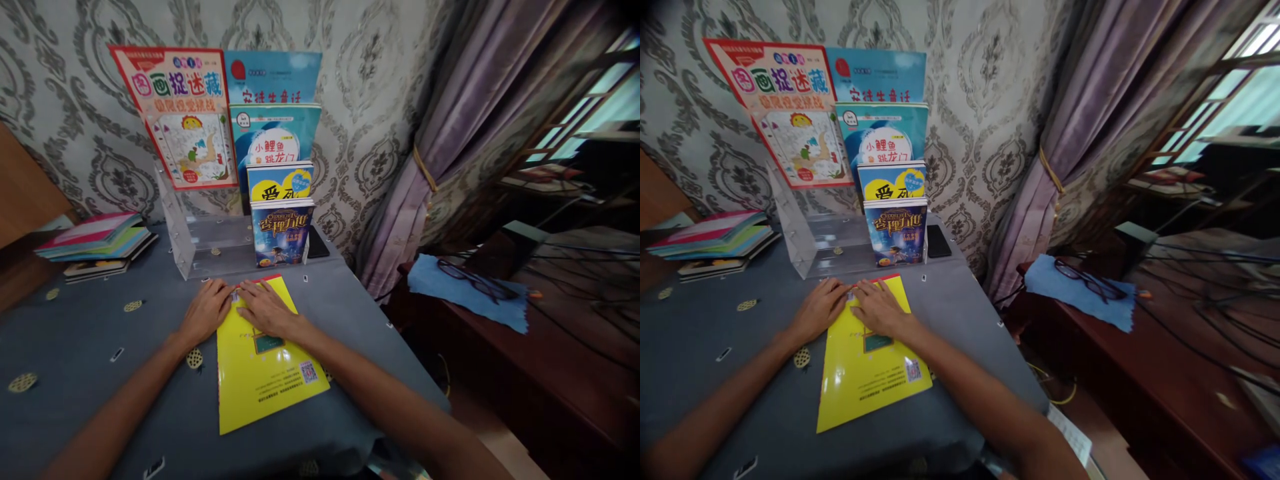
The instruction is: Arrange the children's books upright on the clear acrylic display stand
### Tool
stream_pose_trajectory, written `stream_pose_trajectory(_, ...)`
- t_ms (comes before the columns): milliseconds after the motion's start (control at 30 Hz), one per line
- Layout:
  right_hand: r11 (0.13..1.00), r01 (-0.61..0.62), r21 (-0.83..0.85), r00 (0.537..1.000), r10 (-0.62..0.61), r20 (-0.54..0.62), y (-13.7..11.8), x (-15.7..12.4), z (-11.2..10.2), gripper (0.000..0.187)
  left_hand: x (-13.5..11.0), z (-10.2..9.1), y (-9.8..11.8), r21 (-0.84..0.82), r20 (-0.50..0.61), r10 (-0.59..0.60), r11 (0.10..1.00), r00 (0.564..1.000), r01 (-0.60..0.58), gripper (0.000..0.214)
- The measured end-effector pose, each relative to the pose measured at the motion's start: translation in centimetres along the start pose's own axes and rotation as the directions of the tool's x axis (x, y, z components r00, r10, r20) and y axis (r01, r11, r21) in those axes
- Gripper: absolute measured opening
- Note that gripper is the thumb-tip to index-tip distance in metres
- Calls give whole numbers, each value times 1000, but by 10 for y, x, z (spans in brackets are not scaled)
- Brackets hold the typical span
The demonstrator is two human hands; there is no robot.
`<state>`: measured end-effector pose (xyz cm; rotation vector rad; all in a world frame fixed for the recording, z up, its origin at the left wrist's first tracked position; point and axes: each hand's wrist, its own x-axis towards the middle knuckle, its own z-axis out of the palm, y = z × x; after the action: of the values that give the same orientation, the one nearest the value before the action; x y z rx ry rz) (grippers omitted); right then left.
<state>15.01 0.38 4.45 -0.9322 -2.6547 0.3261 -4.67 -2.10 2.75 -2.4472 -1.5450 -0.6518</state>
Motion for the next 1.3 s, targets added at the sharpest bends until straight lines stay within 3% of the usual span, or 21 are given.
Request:
stream_pose_trajectory(167, 999, -38, 7, 999, 38, -5, 6, -4, -2, 43, 0, 1, -1, -29, 10, -14, 999, 1000, 14, 33)
stream_pose_trajectory(367, 985, -172, -5, 983, 172, -64, 32, -13, -13, 38, -1, 0, -1, -42, 10, -20, 999, 1000, 21, 35)
stream_pose_trajectory(633, 969, -246, -26, 968, 244, -58, 45, -21, -32, 30, 3, 0, -7, 52, 58, 37, 998, 998, -40, 34)
stream_pose_trajectory(767, 943, -301, 144, 938, 320, -135, 58, -19, -34, 33, 8, 0, -12, 43, 116, 48, 998, 992, -54, 32)
stream_pose_trajectory(933, 826, -323, 461, 888, 433, -153, 87, -16, -28, 34, 16, -6, -5, 88, 154, 38, 995, 987, -52, 28)
stream_pose_trajectory(1100, 573, -297, 764, 844, 532, -71, 105, -13, -20, 29, 27, -6, 21, 138, 155, -12, 990, 988, -10, 24)
stream_pose_trajectory(1167, 504, -278, 818, 835, 548, -54, 108, -12, -18, 25, 33, -3, 37, 112, 164, -20, 994, 986, 1, 24)
stream_pose_trajectory(1300, 469, -249, 847, 823, 563, -69, 109, -11, -16, 22, 51, 7, 72, 64, 180, -41, 997, 983, 30, 27)
